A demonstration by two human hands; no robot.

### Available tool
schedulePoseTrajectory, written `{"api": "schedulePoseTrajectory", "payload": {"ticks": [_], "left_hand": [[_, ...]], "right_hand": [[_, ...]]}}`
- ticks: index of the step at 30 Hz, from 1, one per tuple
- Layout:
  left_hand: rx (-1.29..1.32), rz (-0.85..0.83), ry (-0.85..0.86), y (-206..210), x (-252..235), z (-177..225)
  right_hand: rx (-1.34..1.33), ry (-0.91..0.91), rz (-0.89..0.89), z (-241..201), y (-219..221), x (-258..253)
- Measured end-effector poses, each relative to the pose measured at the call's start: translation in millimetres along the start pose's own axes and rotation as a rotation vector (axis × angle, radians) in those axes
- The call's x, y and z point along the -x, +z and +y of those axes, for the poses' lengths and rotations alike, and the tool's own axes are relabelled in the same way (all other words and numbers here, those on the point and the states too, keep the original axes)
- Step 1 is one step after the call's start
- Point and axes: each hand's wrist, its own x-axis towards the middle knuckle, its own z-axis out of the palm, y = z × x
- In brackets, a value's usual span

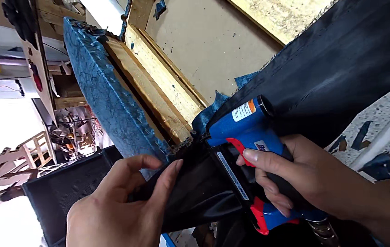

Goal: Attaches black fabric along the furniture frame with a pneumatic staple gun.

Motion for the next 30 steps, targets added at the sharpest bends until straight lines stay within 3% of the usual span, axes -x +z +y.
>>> {"api": "schedulePoseTrajectory", "payload": {"ticks": [9,14,17,22,30], "left_hand": [[0.032,-0.014,0.014,-15.6,-5.7,3.3],[-0.102,-0.248,0.019,-33.0,-10.8,-5.4],[-0.164,-0.225,0.088,-28.2,-8.5,-0.2],[-0.131,-0.143,0.097,-19.8,-14.0,13.9],[0.014,-0.296,0.001,-30.0,-24.2,0.0]], "right_hand": [[0.031,-0.007,-0.005,-1.2,-5.3,0.9],[0.052,0.001,0.029,-8.4,-16.7,10.8],[0.02,0.014,0.027,-10.8,-24.1,18.4],[0.008,0.002,-0.011,-3.9,-26.0,17.1],[-0.062,-0.009,-0.079,-2.9,-10.8,3.1]]}}
